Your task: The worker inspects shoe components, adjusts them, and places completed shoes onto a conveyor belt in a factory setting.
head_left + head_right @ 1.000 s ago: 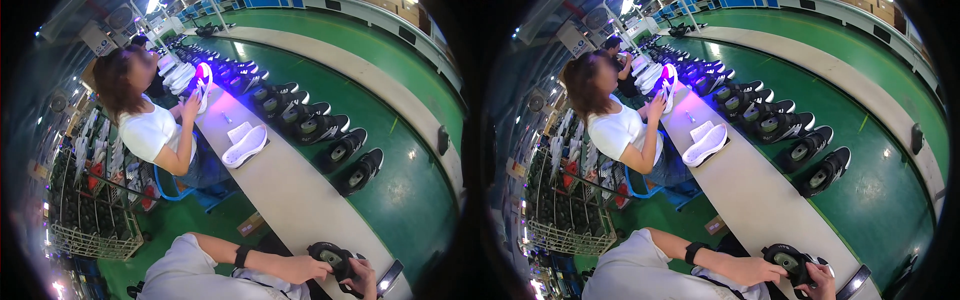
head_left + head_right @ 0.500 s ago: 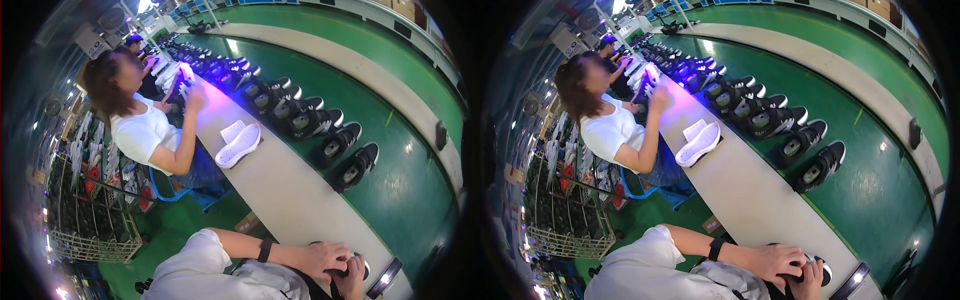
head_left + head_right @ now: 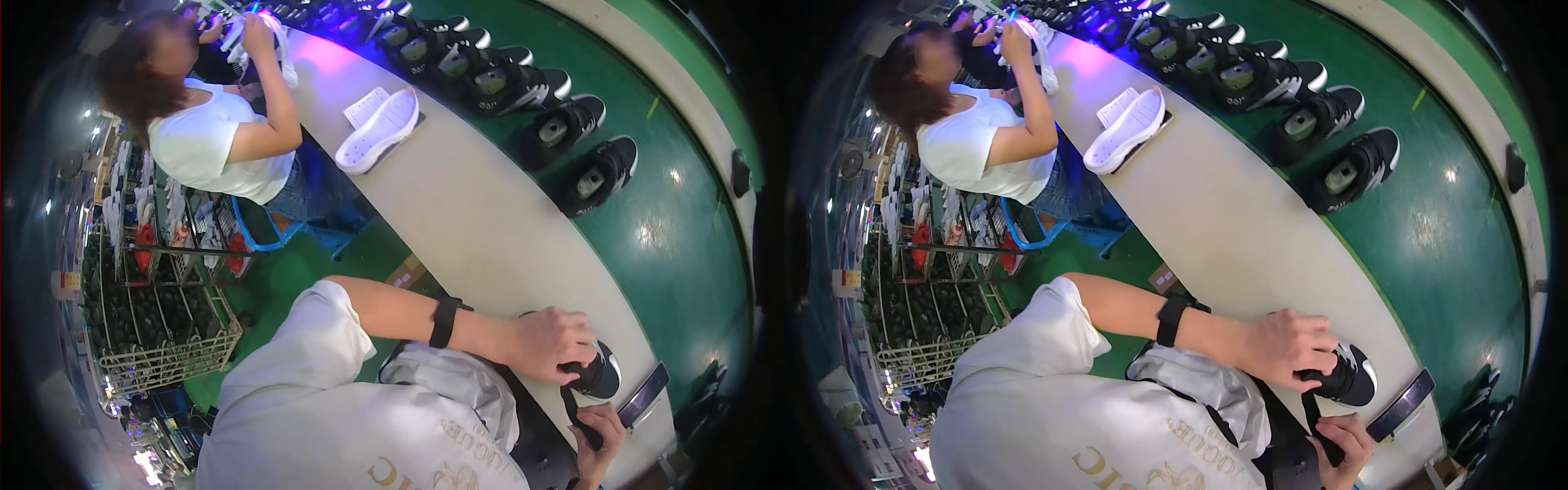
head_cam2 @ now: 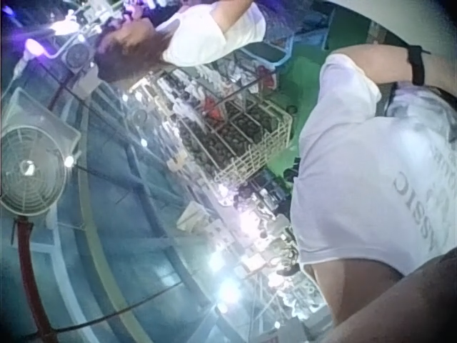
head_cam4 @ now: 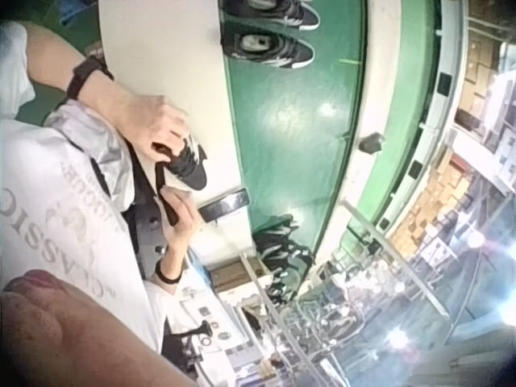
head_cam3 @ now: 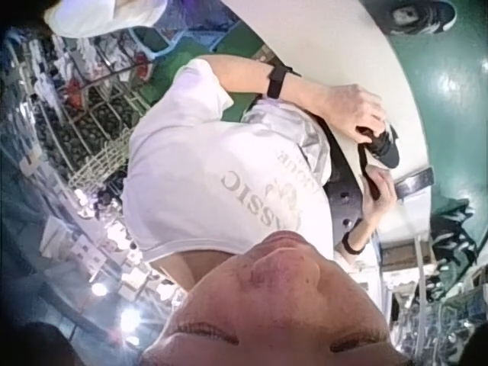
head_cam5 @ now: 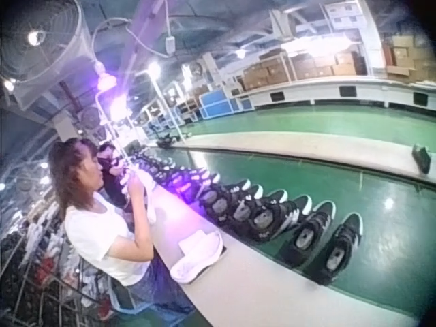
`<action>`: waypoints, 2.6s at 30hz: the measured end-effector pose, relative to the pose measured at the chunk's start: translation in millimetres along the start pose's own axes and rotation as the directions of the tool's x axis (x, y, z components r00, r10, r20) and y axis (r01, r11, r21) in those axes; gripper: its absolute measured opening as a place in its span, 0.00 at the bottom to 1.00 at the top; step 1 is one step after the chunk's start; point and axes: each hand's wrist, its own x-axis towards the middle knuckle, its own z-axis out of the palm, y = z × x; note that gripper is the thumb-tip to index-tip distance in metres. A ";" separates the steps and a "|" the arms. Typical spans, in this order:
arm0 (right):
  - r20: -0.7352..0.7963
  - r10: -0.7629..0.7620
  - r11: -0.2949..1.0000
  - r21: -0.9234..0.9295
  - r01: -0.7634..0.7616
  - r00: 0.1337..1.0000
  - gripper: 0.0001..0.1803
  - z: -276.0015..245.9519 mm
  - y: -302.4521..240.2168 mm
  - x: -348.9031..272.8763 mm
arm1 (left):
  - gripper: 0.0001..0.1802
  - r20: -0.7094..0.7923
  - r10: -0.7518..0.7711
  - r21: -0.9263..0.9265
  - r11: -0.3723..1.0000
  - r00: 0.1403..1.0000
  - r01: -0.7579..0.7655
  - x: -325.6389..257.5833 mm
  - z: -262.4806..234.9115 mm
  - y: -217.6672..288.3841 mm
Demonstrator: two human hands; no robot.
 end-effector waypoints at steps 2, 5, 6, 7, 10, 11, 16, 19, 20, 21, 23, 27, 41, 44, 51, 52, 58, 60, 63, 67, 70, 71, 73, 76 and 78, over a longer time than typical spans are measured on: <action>-0.204 0.033 0.978 0.207 0.010 0.978 0.12 2.8 3.6 -3.6 | 0.13 -0.051 0.036 0.030 0.999 0.998 -0.034 4.8 6.1 0.3; -0.379 0.421 0.869 0.428 -0.247 0.824 0.05 7.2 9.2 32.8 | 0.13 0.009 0.071 0.047 0.996 0.997 -0.071 7.7 6.0 0.9; -0.248 0.489 0.843 0.379 -0.380 0.836 0.05 4.0 20.8 50.6 | 0.12 0.034 0.075 0.021 0.997 0.997 -0.076 7.0 -2.0 2.6; -0.139 0.596 0.752 0.443 -0.488 0.791 0.05 12.4 22.7 70.4 | 0.11 0.054 0.079 0.026 0.996 0.995 -0.080 4.7 -3.0 1.6; -0.045 0.455 0.868 0.244 -0.431 0.890 0.11 34.2 41.5 107.9 | 0.10 0.054 0.092 0.005 0.996 0.994 -0.093 7.6 -18.5 -1.6; -0.052 0.414 0.897 0.195 -0.397 0.909 0.15 36.2 42.9 109.8 | 0.10 0.083 0.084 0.007 0.996 0.993 -0.085 9.7 -22.0 0.9; 0.071 0.402 0.835 0.382 -0.397 0.913 0.16 56.7 31.2 136.6 | 0.15 0.218 0.071 0.012 0.997 0.973 -0.076 10.5 -45.7 2.5; 0.016 0.303 0.919 0.261 -0.297 0.953 0.10 68.4 41.8 138.4 | 0.17 0.264 0.083 -0.014 0.996 0.961 -0.082 18.0 -38.6 5.0; -0.004 0.260 0.945 0.207 -0.254 0.966 0.10 82.0 51.0 141.1 | 0.18 0.285 0.051 0.020 0.998 0.957 -0.059 15.1 -39.8 10.5; -0.016 0.208 0.967 0.152 -0.203 0.978 0.10 90.7 58.4 145.7 | 0.18 0.283 0.037 0.028 0.999 0.958 -0.047 10.8 -43.0 14.0; -0.030 0.186 0.979 0.090 -0.183 0.982 0.10 83.3 55.9 156.4 | 0.16 0.251 0.038 0.125 0.990 0.967 -0.072 0.4 -48.8 15.7; -0.507 0.076 0.962 -0.189 -0.196 0.858 0.11 -14.1 94.8 124.5 | 0.14 0.103 -0.041 0.220 0.975 0.994 0.017 -2.6 -40.8 14.6; -0.903 0.429 0.258 0.123 -0.958 -0.001 0.35 -246.7 322.1 -110.7 | 0.25 0.029 -0.173 0.366 0.918 0.984 0.151 111.9 4.4 -55.9; -0.807 0.590 0.312 0.265 -0.913 -0.032 0.34 -252.4 320.4 -109.7 | 0.30 0.204 -0.374 0.333 0.895 0.904 0.296 51.6 -6.5 -39.4; -0.864 0.503 0.470 0.288 -0.835 -0.015 0.38 -233.5 314.6 -81.1 | 0.28 0.346 -0.310 0.496 0.861 0.885 0.107 -41.1 -13.5 -34.3; -0.854 0.516 0.438 0.321 -0.840 -0.057 0.37 -228.4 315.9 -72.0 | 0.28 0.349 -0.295 0.494 0.864 0.889 0.093 -39.3 -11.4 -35.4; -0.417 0.892 0.448 0.865 -0.226 0.173 0.27 -203.1 221.2 -15.1 | 0.28 0.334 -0.218 0.463 0.886 0.917 0.041 -43.5 -3.6 -42.2; -0.358 0.886 0.441 0.848 -0.294 0.294 0.21 -186.2 171.0 0.8 | 0.28 0.336 -0.210 0.446 0.894 0.918 0.041 -45.6 -1.5 -42.2; -0.345 0.843 0.526 0.693 -0.494 0.414 0.23 -141.1 93.2 36.1 | 0.29 0.339 -0.243 0.385 0.917 0.909 0.102 -42.9 -6.3 -39.8; -0.357 0.693 0.711 0.480 -0.513 0.626 0.34 -65.0 21.4 49.0 | 0.31 0.375 -0.414 0.005 0.896 0.830 0.444 -21.3 -18.6 -12.0; -0.452 0.433 0.887 0.062 -0.457 0.780 0.24 18.6 0.1 33.0 | 0.39 0.403 -0.454 -0.170 0.816 0.794 0.553 2.1 -15.5 23.4; -0.371 0.431 0.900 0.114 -0.421 0.822 0.23 49.8 -3.7 24.4 | 0.39 0.426 -0.444 -0.171 0.816 0.789 0.552 8.2 -18.6 36.0; -0.438 0.396 0.917 0.145 -0.372 0.807 0.21 89.3 -18.9 12.6 | 0.44 0.596 -0.541 0.013 0.745 0.593 0.666 10.5 -26.4 54.0; -0.244 0.444 0.847 0.426 -0.316 0.862 0.18 87.4 -24.6 19.3 | 0.47 0.379 -0.592 0.093 0.789 0.711 0.607 -15.5 -22.0 27.5; -0.439 0.373 0.888 0.424 -0.178 0.818 0.24 100.5 -12.9 30.6 | 0.46 0.417 -0.557 -0.055 0.773 0.718 0.632 -10.3 -29.5 13.9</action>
